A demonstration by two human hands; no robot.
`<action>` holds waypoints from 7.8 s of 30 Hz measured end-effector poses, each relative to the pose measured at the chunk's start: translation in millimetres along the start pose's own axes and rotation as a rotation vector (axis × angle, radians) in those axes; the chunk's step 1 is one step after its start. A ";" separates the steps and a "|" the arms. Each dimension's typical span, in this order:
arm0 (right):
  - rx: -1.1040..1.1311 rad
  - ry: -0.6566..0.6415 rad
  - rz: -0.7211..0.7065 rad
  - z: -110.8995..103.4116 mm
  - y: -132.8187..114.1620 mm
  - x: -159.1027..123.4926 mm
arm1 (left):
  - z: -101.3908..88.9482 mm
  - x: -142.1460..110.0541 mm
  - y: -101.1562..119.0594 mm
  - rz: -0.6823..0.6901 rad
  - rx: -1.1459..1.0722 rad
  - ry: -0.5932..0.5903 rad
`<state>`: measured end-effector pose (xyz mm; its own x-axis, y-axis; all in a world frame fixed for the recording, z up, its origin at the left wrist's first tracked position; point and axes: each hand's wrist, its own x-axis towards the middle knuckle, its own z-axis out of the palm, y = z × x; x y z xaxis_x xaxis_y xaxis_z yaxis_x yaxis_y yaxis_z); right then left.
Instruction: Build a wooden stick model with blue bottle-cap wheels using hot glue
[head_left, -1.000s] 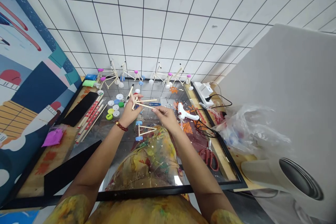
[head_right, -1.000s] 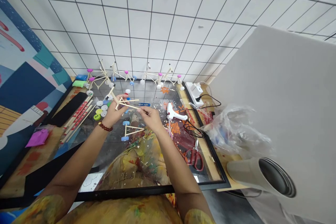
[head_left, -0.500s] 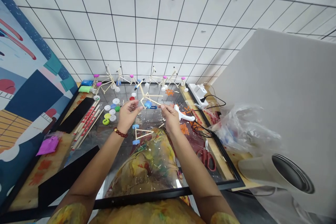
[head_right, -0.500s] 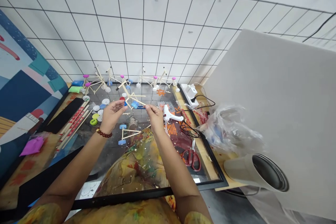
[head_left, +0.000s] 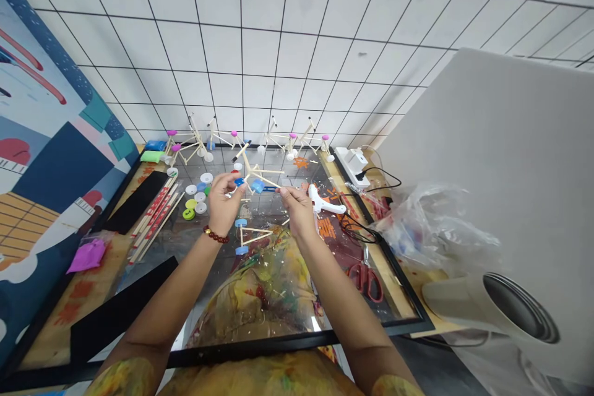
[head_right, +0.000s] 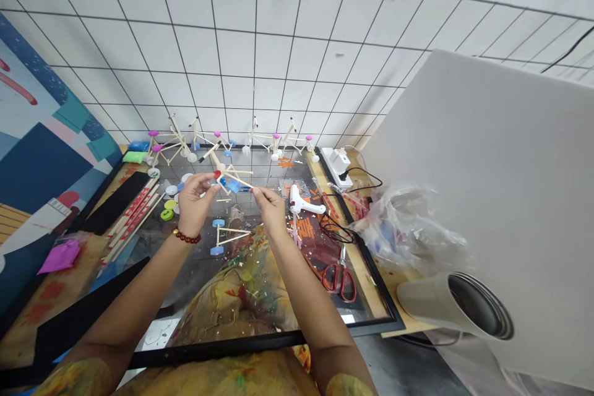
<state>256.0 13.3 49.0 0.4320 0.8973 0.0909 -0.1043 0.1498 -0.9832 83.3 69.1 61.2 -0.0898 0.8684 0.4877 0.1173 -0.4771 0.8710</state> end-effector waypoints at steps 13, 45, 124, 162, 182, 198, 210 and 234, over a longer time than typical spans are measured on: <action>0.044 -0.120 -0.084 22.8 -13.5 -27.4 | 38.1 -36.9 39.6 -0.584 -0.673 -0.217; 0.030 -0.220 0.200 17.3 8.2 7.3 | 20.7 -28.6 -8.8 -0.499 -0.410 -0.205; -1.377 -0.530 -0.255 -10.6 31.9 95.3 | 15.6 24.3 -64.1 -0.409 -0.344 -0.446; 0.077 -0.420 0.244 -57.4 -53.2 23.5 | -35.5 73.5 12.8 -0.378 -0.835 -0.109; -1.311 -0.546 -0.127 -15.7 7.1 41.1 | 7.1 21.0 -56.6 -0.294 -0.244 -0.464; -1.450 -0.465 0.105 0.2 14.0 45.5 | 1.6 5.6 -81.4 -0.259 -0.033 -0.652; -1.360 -0.261 -0.013 -63.9 -19.4 34.3 | -0.8 5.1 -74.4 -0.354 -0.097 -0.643; -1.487 -0.239 0.081 -149.2 -5.9 36.4 | 1.6 4.3 -78.2 -0.337 -0.112 -0.618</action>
<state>405.9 -16.9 34.5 0.3023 0.9488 -0.0915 0.9197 -0.3156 -0.2334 75.4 110.3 -4.9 0.4782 0.8729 0.0971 0.0767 -0.1516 0.9855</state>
